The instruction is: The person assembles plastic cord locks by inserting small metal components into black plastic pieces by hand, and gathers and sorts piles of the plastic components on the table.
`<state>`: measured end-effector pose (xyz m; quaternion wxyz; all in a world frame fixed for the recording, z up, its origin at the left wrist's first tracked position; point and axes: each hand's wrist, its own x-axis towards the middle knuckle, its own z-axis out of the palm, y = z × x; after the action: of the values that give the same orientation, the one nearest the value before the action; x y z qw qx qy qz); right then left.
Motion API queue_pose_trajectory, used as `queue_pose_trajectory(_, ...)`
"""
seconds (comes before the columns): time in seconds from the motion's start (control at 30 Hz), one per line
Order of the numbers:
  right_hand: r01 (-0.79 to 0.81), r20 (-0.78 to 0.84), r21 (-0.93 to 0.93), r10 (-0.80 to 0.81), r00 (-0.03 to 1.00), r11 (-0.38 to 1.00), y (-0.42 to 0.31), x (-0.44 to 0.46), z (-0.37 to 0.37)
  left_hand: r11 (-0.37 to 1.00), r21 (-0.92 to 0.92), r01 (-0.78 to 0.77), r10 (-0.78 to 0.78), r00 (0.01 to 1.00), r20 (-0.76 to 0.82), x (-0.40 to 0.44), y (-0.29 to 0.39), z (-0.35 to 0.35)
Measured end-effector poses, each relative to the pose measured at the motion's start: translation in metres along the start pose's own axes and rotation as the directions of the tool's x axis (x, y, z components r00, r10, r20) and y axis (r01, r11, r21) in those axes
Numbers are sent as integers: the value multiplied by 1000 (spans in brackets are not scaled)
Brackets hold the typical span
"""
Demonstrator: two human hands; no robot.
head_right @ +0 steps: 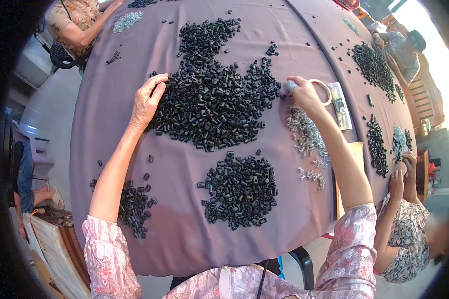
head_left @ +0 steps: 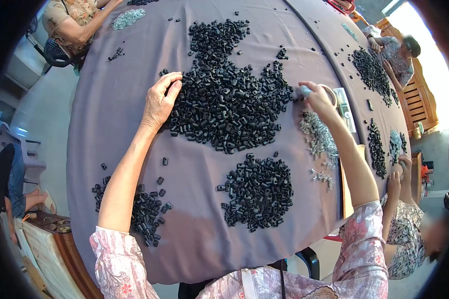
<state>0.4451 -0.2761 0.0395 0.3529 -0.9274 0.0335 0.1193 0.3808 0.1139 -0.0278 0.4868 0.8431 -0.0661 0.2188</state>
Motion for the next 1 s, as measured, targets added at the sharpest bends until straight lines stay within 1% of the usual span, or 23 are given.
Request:
queue_pose_trajectory(0.03, 224, -85, -37, -226, 970, 974, 7, 1, 15, 1000, -7, 2, -2, 1000, 1, 0, -1, 0)
queue_pose_trajectory(0.07, 231, -54, -81, -235, 970, 970, 16, -1, 19, 1000, -26, 8, -8, 1000, 7, -1, -2, 0)
queue_pose_trajectory(0.1, 238, -24, -124, -242, 970, 963, -4, -24, 27, 999, -45, 14, -14, 1000, 16, 0, -4, 1)
queue_pose_trajectory(0.13, 353, -42, -150, -363, 931, 923, -11, -35, 32, 998, -64, 19, -18, 1000, 21, 0, -4, 0)
queue_pose_trajectory(0.23, 385, -178, -337, -460, 870, 859, -18, -11, 24, 997, -74, 0, 3, 999, 46, 0, -2, -2)
queue_pose_trajectory(0.27, 413, -251, -344, -507, 825, 843, -4, 20, 17, 997, -79, 19, -14, 998, 60, -1, -2, -2)
queue_pose_trajectory(0.3, 375, -305, -305, -463, 832, 875, -2, 40, 9, 996, -88, 21, -15, 998, 66, -2, -1, -3)
queue_pose_trajectory(0.33, 314, -307, -252, -383, 871, 915, -1, 64, -3, 995, -95, 23, -17, 997, 70, -2, -1, -3)
queue_pose_trajectory(0.37, 322, -394, -272, -410, 823, 907, 10, 91, -10, 994, -102, 25, -18, 997, 73, -1, -1, -3)
queue_pose_trajectory(0.4, 351, -437, -342, -479, 762, 871, 19, 117, -20, 994, -98, 37, -29, 996, 83, -1, 2, -4)
queue_pose_trajectory(0.43, 323, -440, -438, -514, 737, 839, 27, 140, -31, 994, -101, 42, -32, 995, 90, -1, 4, -5)
queue_pose_trajectory(0.47, 257, -456, -422, -449, 769, 869, 32, 160, -41, 993, -104, 53, -43, 994, 98, -1, 7, -5)
queue_pose_trajectory(0.53, 235, -467, -487, -478, 744, 841, 39, 185, -55, 992, -109, 70, -58, 993, 107, -2, 10, -7)
queue_pose_trajectory(0.57, 243, -404, -578, -532, 744, 779, 48, 202, -63, 990, -118, 74, -60, 992, 115, -1, 9, -6)
queue_pose_trajectory(0.63, 244, -343, -603, -523, 780, 759, 58, 228, -71, 989, -127, 81, -65, 990, 124, 0, 11, -7)
queue_pose_trajectory(0.7, 164, -387, -447, -355, 851, 880, 60, 236, -66, 985, -141, 103, -84, 987, 134, 0, 10, -8)
queue_pose_trajectory(0.73, 136, -350, -525, -359, 865, 840, 60, 237, -64, 983, -152, 102, -81, 988, 135, 0, 9, -7)
queue_pose_trajectory(0.83, 235, -339, -524, -454, 824, 819, 48, 222, -47, 982, -156, 106, -85, 987, 138, 0, 10, -5)
queue_pose_trajectory(0.87, 301, -326, -415, -449, 832, 859, 35, 206, -35, 983, -150, 108, -87, 986, 140, 0, 10, -5)
queue_pose_trajectory(0.9, 325, -315, -263, -400, 861, 908, 18, 191, -25, 984, -144, 109, -88, 986, 142, 0, 11, -6)
queue_pose_trajectory(0.97, 393, -286, -348, -496, 820, 851, -20, 167, -11, 987, -133, 86, -68, 988, 137, 0, 13, -6)
queue_pose_trajectory(1.0, 422, -265, -347, -519, 813, 838, -32, 167, -5, 988, -130, 78, -60, 989, 136, 0, 13, -6)
